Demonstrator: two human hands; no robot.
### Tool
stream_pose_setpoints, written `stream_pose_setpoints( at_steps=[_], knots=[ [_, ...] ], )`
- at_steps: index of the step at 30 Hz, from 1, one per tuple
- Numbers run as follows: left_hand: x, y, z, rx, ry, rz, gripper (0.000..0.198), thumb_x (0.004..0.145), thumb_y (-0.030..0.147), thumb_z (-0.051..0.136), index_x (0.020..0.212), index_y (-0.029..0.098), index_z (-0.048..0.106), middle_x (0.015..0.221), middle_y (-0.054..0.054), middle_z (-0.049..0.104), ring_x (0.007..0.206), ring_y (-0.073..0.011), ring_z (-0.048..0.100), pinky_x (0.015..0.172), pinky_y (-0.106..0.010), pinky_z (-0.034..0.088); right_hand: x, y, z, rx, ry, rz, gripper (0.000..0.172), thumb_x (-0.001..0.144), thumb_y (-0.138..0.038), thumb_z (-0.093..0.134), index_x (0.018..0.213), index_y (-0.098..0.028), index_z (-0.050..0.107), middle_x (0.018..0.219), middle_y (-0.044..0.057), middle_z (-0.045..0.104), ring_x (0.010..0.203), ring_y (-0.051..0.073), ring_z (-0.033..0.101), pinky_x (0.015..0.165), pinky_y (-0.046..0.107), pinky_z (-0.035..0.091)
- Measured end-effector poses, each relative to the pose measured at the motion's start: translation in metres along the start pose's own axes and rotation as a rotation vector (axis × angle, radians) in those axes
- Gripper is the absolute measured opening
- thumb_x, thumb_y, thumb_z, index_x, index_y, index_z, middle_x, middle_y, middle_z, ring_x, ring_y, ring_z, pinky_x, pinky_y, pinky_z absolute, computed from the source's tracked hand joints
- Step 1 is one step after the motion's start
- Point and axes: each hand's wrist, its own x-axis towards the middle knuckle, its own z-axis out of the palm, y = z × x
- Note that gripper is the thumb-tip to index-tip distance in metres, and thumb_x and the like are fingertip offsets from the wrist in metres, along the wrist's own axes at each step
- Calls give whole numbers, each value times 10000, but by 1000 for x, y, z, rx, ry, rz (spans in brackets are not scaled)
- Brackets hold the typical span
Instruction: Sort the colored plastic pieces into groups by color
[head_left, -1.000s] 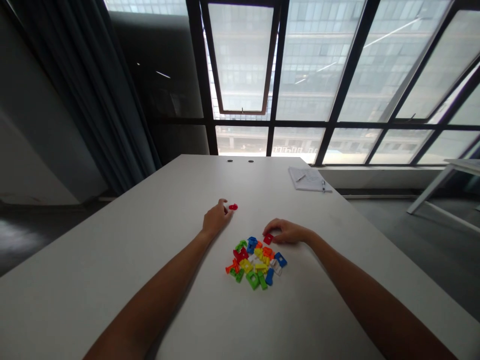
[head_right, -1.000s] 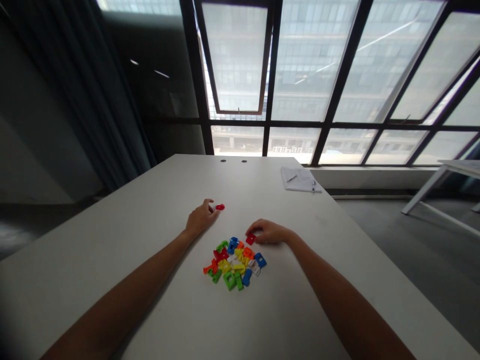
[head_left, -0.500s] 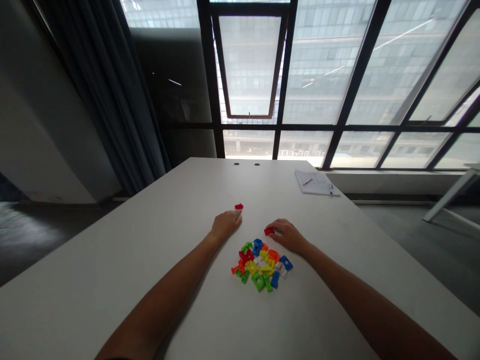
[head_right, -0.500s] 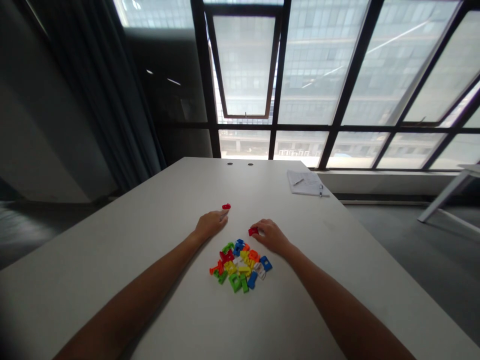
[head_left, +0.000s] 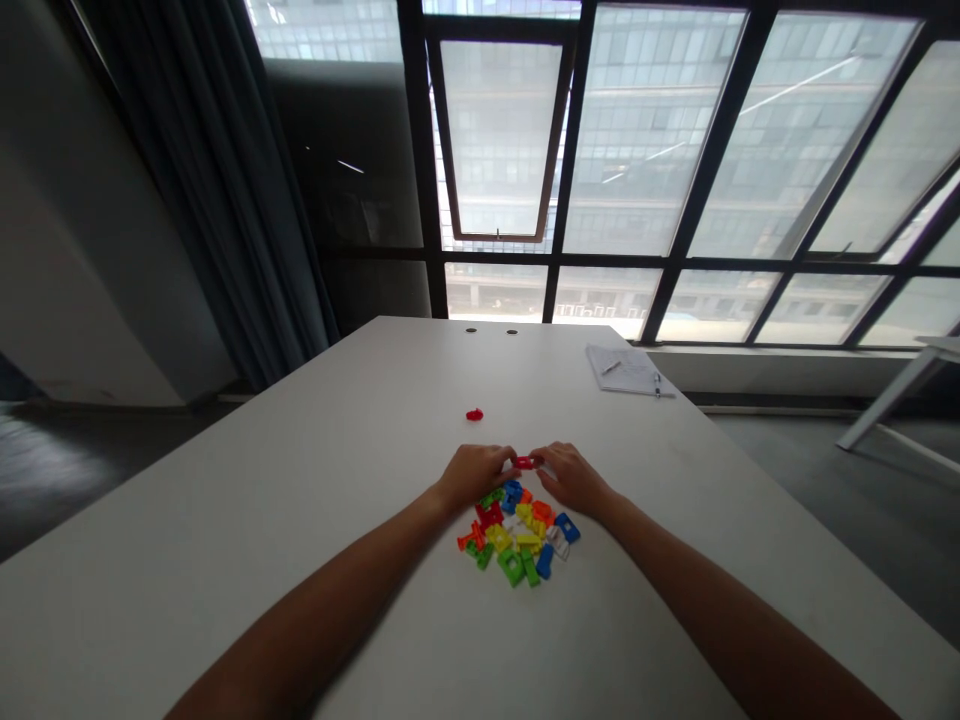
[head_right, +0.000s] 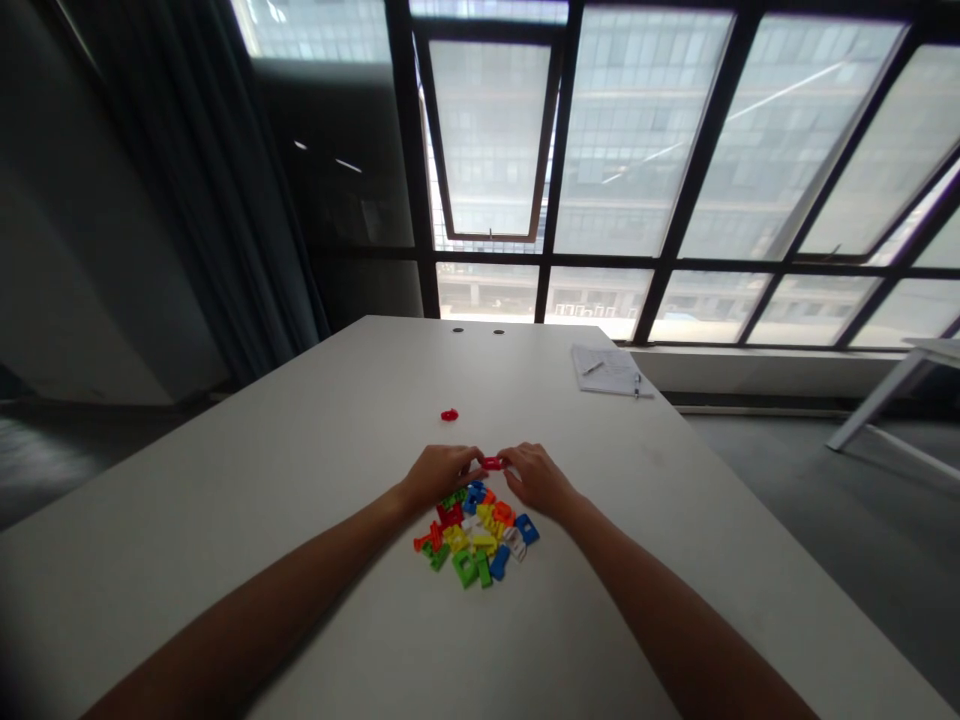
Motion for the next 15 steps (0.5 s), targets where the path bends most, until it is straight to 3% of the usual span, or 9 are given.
stream_pose_setpoints(
  at_steps=[5, 10, 15],
  knots=[
    [-1, 1, -2, -42, 27, 44, 299, 1007, 498, 534, 1091, 255, 687, 934, -23, 756, 763, -172, 671, 661, -253, 382, -2, -2, -2, 65, -38, -35, 617, 886, -63, 564, 1481, -184, 456, 1213, 96, 706, 1113, 257, 612, 1018, 440, 434],
    [0, -4, 1, 15, 77, -135, 242, 1005, 397, 516, 1105, 279, 702, 969, -27, 757, 821, -203, 683, 674, -274, 399, 0, -2, -1, 38, -57, -10, 523, 886, -80, 548, 1398, -183, 566, 1213, 101, 703, 1100, 262, 617, 998, 448, 462],
    [1, -30, -2, 96, 117, -348, 300, 1017, 386, 464, 1195, 303, 691, 1122, -42, 740, 922, -231, 689, 707, -289, 442, 1, 0, 1, 15, -67, -9, 424, 884, -75, 552, 1284, -176, 648, 1158, 98, 716, 1071, 254, 626, 983, 431, 475]
  ],
)
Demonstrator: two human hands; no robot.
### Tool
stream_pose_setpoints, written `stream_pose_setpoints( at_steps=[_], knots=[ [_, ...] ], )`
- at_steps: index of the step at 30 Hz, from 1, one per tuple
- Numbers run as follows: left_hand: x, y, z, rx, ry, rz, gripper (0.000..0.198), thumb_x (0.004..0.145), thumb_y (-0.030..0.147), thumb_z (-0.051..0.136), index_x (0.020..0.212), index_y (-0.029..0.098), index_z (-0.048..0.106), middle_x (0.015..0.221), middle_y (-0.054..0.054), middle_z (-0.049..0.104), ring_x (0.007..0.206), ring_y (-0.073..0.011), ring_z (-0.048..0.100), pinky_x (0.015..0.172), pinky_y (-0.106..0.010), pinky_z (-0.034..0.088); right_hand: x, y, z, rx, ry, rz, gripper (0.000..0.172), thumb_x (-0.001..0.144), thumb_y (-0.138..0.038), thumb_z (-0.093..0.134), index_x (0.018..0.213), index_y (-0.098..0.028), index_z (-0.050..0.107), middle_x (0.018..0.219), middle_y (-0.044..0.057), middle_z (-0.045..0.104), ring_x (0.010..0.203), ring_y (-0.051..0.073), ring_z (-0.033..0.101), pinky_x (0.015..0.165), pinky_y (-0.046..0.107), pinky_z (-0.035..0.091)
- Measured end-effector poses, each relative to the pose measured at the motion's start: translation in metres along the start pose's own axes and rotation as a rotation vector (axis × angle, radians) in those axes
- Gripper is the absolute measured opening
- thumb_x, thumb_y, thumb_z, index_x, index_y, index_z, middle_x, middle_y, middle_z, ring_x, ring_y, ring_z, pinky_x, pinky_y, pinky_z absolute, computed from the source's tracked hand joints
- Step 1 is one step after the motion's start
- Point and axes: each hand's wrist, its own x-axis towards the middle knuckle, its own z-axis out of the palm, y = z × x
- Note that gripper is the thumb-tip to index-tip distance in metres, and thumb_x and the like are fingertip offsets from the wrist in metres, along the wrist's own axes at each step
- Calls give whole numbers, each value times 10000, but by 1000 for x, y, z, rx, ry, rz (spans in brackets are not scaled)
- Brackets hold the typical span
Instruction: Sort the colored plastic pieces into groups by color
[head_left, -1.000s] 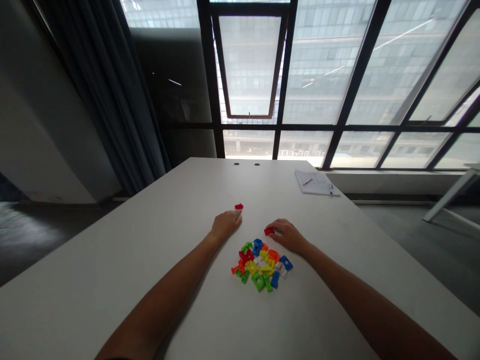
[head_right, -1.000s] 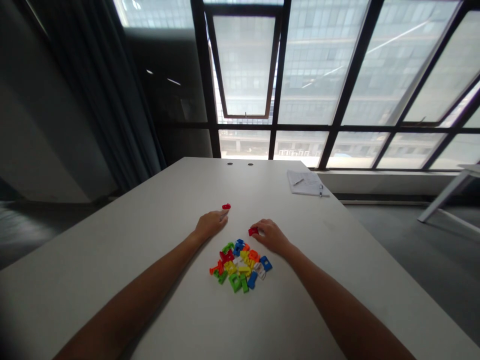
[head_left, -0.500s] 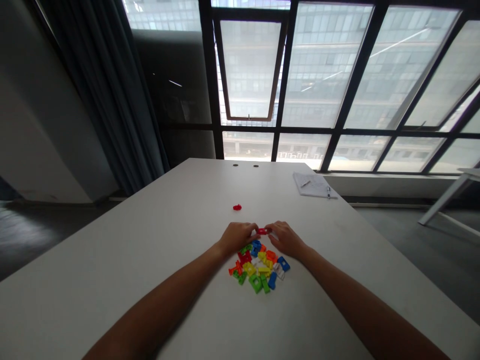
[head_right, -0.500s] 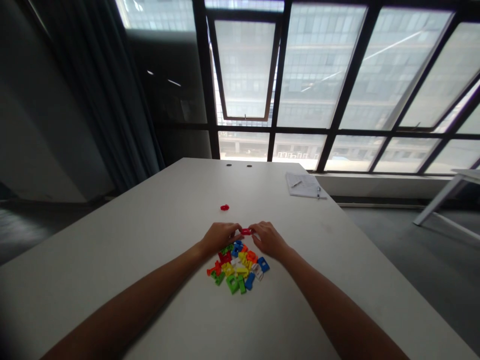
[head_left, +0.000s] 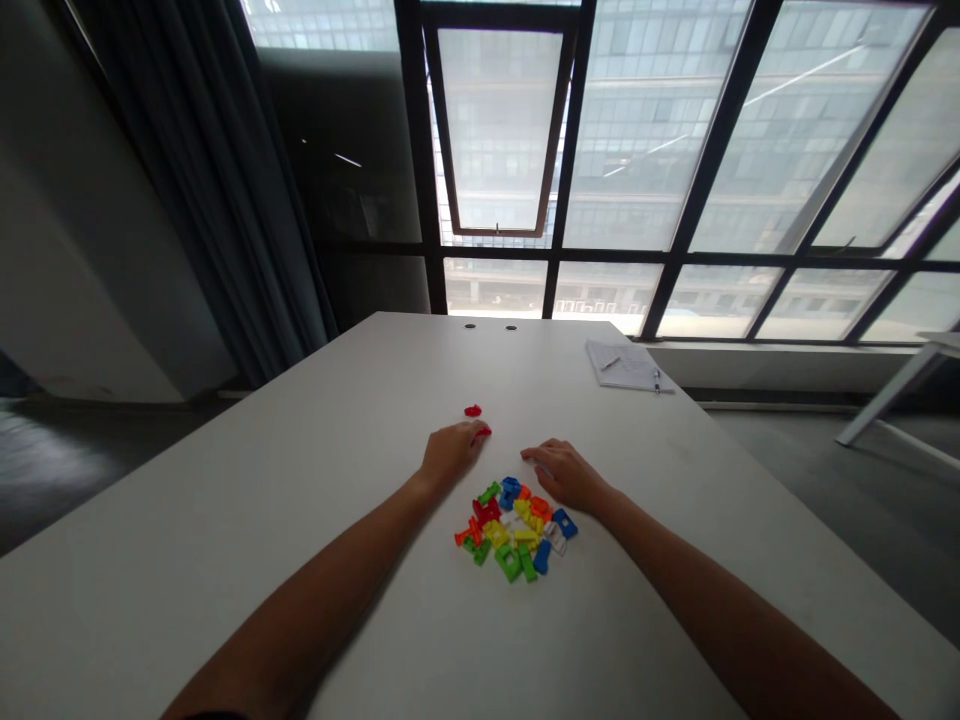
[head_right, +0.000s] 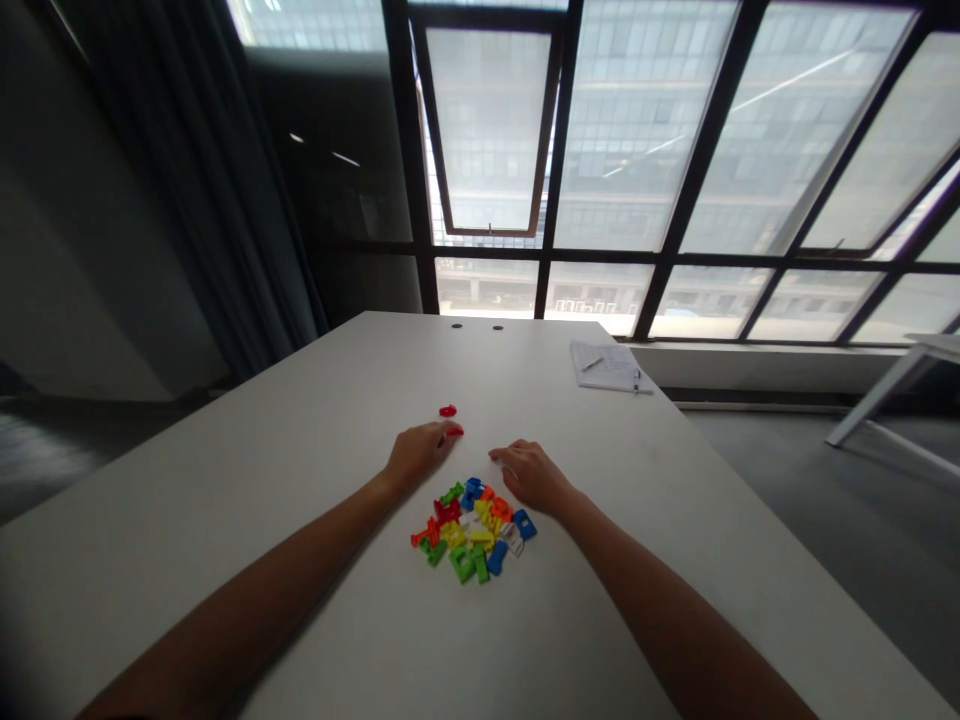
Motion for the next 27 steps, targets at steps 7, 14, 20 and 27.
stream_pose_setpoints(
  at_steps=[7, 14, 20, 27],
  knots=[
    [3, -20, 3, 46, 23, 11, 341, 1006, 396, 471, 1287, 300, 638, 1235, -67, 670, 1054, -236, 634, 747, -286, 497, 0, 1, 0, -6, -7, 12, 398, 895, -78, 570, 1272, -183, 647, 1142, 93, 721, 1072, 250, 627, 978, 421, 475],
    [8, -23, 11, 56, -55, 2, 398, 1004, 436, 481, 1345, 281, 614, 1374, -77, 622, 1259, -271, 521, 906, -339, 522, 0, 4, 2, -5, -2, 10, 384, 894, -80, 575, 1254, -187, 655, 1138, 87, 724, 1068, 249, 627, 980, 417, 471],
    [8, -25, 11, -33, -67, 103, 364, 1007, 421, 494, 1312, 277, 632, 1432, -71, 606, 1327, -267, 502, 998, -378, 495, 0, 2, 1, -16, 7, -1, 373, 900, -79, 570, 1239, -199, 668, 1118, 79, 733, 1068, 250, 632, 967, 415, 478],
    [-8, -6, -4, -175, -41, 212, 248, 991, 279, 489, 1026, 257, 734, 1077, -53, 740, 1047, -224, 633, 897, -319, 484, 0, -1, -2, -24, 12, -57, 244, 965, -154, 587, 1158, -230, 716, 1167, 69, 735, 1070, 239, 641, 972, 406, 473]
  ],
)
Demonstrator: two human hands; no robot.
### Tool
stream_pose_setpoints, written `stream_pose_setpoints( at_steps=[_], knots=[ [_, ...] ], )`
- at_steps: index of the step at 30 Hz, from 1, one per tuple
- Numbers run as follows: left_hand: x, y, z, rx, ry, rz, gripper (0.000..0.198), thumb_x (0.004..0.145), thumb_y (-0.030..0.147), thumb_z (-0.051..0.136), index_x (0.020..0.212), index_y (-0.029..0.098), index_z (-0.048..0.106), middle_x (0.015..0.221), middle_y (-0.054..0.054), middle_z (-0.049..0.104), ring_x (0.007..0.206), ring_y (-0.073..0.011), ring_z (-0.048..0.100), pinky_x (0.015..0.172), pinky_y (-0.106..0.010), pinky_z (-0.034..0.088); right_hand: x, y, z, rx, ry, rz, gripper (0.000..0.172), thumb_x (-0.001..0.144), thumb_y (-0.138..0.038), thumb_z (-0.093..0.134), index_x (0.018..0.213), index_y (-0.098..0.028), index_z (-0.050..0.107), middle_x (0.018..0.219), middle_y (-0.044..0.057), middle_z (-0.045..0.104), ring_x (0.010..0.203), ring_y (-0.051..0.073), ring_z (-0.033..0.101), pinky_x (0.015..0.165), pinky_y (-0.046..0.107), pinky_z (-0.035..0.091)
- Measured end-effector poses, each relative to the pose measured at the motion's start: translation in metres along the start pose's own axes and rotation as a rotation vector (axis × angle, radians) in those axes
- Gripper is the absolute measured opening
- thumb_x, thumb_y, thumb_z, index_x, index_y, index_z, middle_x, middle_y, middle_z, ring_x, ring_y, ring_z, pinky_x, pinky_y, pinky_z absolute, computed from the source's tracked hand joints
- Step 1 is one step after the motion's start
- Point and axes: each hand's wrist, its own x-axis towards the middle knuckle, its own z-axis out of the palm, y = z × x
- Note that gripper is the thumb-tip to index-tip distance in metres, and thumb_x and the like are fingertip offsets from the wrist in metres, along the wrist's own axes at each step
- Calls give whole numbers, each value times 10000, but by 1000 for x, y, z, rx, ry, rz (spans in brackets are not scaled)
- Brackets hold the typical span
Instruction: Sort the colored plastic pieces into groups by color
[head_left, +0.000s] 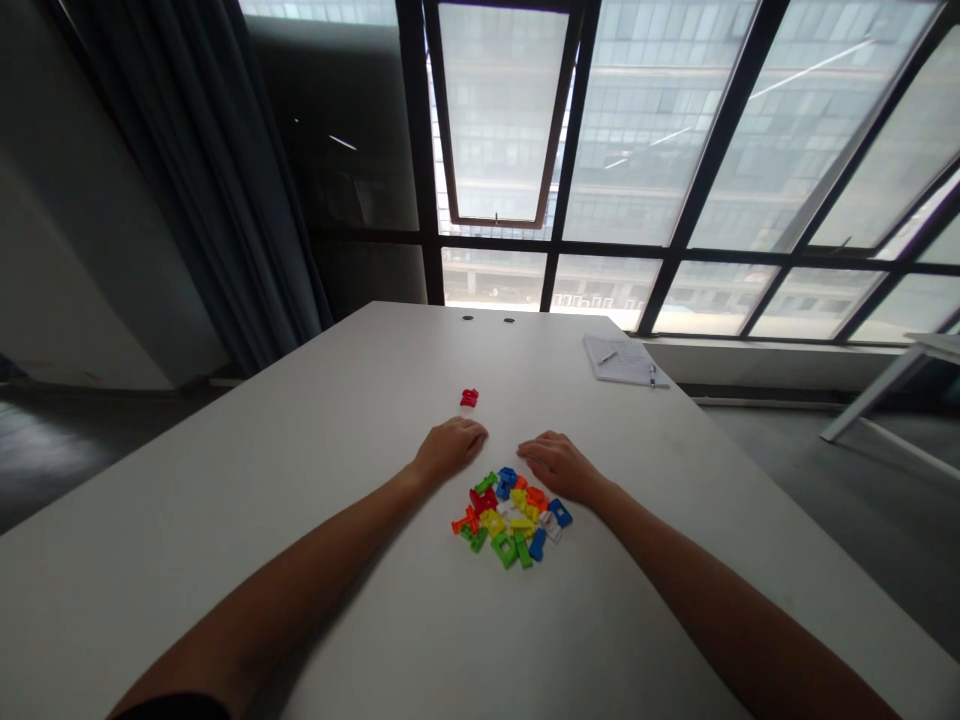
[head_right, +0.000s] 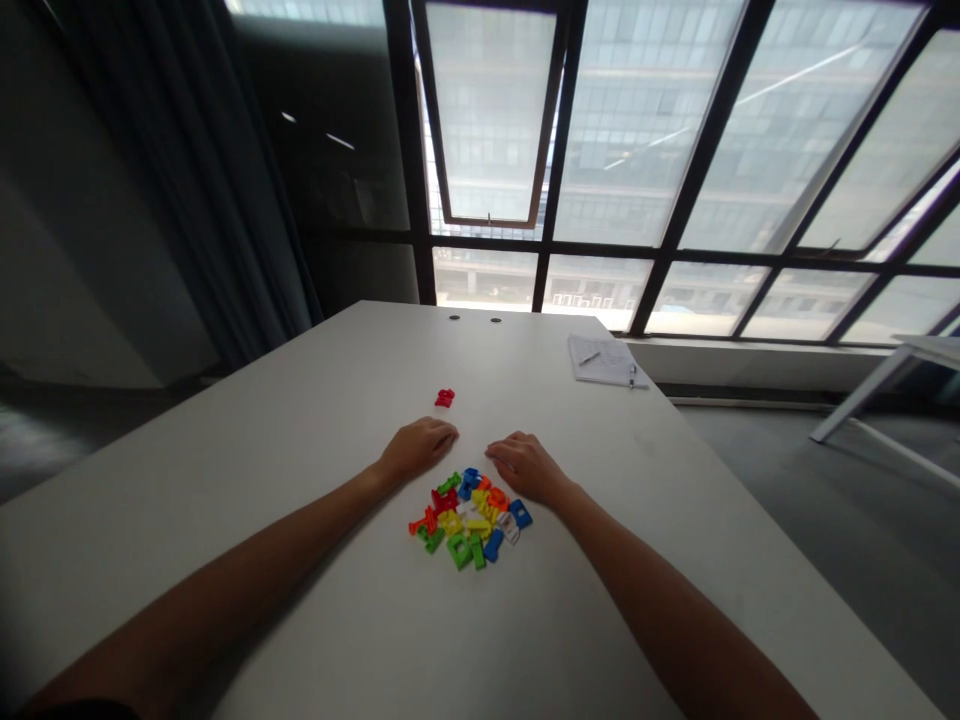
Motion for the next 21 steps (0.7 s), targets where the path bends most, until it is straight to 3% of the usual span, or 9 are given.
stream_pose_setpoints(
  at_steps=[3, 7, 14, 21],
  knots=[
    [-16, 9, -10, -186, -73, 84, 197, 912, 236, 547, 987, 225, 730, 963, -37, 721, 859, -179, 634, 805, -278, 478, 0, 2, 1, 7, 2, 3, 236, 958, -150, 597, 1143, -230, 719, 1177, 68, 733, 1080, 240, 640, 975, 410, 471],
    [-37, 10, -24, -530, -247, 77, 211, 772, 121, 542, 890, 162, 712, 828, -12, 667, 662, -116, 547, 638, -226, 425, -1, 4, 4, 18, 5, 4, 241, 940, -131, 604, 1121, -230, 727, 1184, 65, 731, 1082, 240, 641, 971, 413, 474],
    [-39, 7, -37, -632, -447, 177, 215, 818, 285, 705, 990, 188, 790, 959, -54, 653, 702, -119, 543, 608, -215, 423, -1, 4, 3, 17, 14, 17, 255, 928, -120, 605, 1115, -233, 735, 1177, 65, 734, 1081, 233, 645, 974, 413, 483],
    [-35, 0, -33, -695, -468, 155, 331, 832, 495, 759, 966, 198, 819, 939, -70, 709, 775, -156, 588, 659, -233, 455, -1, 6, 5, 19, 17, 1, 255, 935, -131, 601, 1124, -238, 734, 1177, 65, 733, 1079, 232, 649, 974, 412, 486]
  ],
)
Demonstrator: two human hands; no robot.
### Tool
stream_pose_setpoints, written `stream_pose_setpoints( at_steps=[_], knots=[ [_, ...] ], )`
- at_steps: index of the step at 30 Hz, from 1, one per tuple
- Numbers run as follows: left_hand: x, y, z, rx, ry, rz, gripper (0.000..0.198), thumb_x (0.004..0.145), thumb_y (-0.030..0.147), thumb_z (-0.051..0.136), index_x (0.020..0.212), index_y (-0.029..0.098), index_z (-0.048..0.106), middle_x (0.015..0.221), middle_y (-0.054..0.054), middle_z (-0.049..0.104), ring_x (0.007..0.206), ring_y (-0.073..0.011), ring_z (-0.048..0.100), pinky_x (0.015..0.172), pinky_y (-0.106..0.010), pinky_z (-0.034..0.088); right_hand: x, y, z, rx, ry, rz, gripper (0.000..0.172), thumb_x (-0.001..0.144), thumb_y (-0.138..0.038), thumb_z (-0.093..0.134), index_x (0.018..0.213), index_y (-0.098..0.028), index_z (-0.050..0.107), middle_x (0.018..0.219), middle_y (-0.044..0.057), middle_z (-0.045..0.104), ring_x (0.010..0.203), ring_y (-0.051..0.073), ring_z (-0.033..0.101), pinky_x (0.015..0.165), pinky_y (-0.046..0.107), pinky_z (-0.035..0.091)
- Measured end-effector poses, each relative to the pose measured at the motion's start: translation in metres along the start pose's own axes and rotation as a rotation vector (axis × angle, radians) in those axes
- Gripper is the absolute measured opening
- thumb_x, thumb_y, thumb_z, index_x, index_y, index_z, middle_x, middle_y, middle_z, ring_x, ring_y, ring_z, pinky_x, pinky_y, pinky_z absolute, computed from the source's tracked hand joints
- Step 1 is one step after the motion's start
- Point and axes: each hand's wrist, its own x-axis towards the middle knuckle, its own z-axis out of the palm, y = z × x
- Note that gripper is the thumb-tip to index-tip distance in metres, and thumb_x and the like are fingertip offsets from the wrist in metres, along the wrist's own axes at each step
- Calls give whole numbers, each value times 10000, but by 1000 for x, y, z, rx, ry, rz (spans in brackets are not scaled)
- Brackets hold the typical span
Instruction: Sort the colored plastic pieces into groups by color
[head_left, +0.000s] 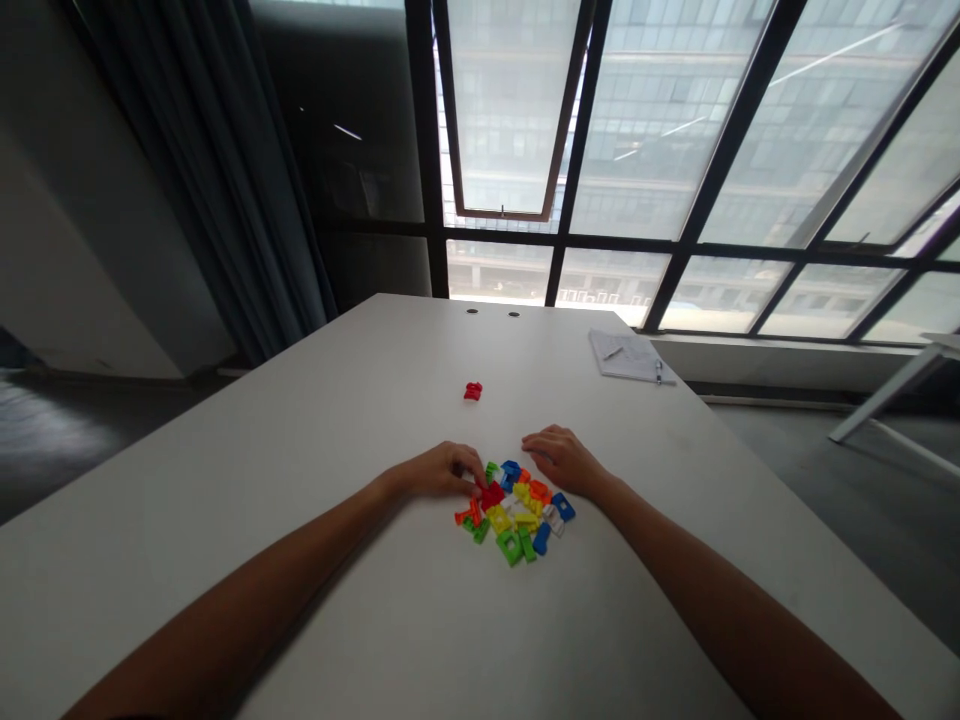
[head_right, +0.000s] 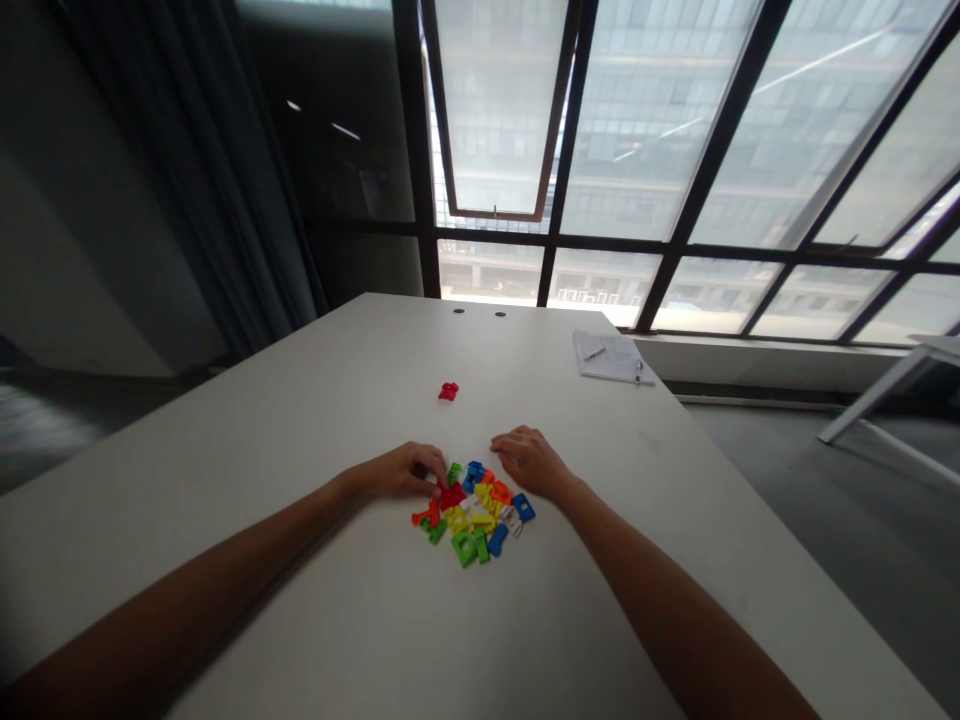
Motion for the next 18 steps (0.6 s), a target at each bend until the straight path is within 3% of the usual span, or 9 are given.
stream_pose_setpoints(
  at_steps=[6, 13, 16, 18],
  knots=[
    [3, -11, -2, -232, 50, -156, 378, 828, 501, 759, 938, 139, 774, 830, -58, 726, 700, -141, 582, 610, -231, 424, -1, -1, -1, -18, -10, 3, 263, 929, -118, 605, 1123, -242, 732, 1182, 56, 731, 1080, 238, 643, 971, 413, 476],
    [27, -6, -4, -324, 179, -167, 378, 841, 504, 739, 928, 140, 680, 910, -73, 723, 814, -178, 632, 735, -287, 473, 8, -9, 1, -8, 6, 66, 226, 931, -132, 634, 1124, -220, 712, 1060, 58, 754, 1005, 225, 671, 934, 379, 485],
    [42, -1, -6, -323, 189, -124, 385, 839, 514, 737, 918, 144, 669, 930, -70, 720, 862, -191, 638, 801, -316, 483, 11, -16, 2, 62, 63, 74, 405, 914, -172, 711, 1301, -209, 596, 1085, 57, 741, 934, 204, 688, 924, 371, 492],
    [49, 1, -5, -331, 201, -113, 385, 840, 513, 733, 915, 142, 664, 918, -62, 713, 859, -186, 635, 810, -317, 483, 12, -21, 2, 95, 131, 63, 458, 901, -188, 745, 1319, -212, 559, 1107, 56, 729, 914, 197, 690, 928, 372, 489]
  ],
)
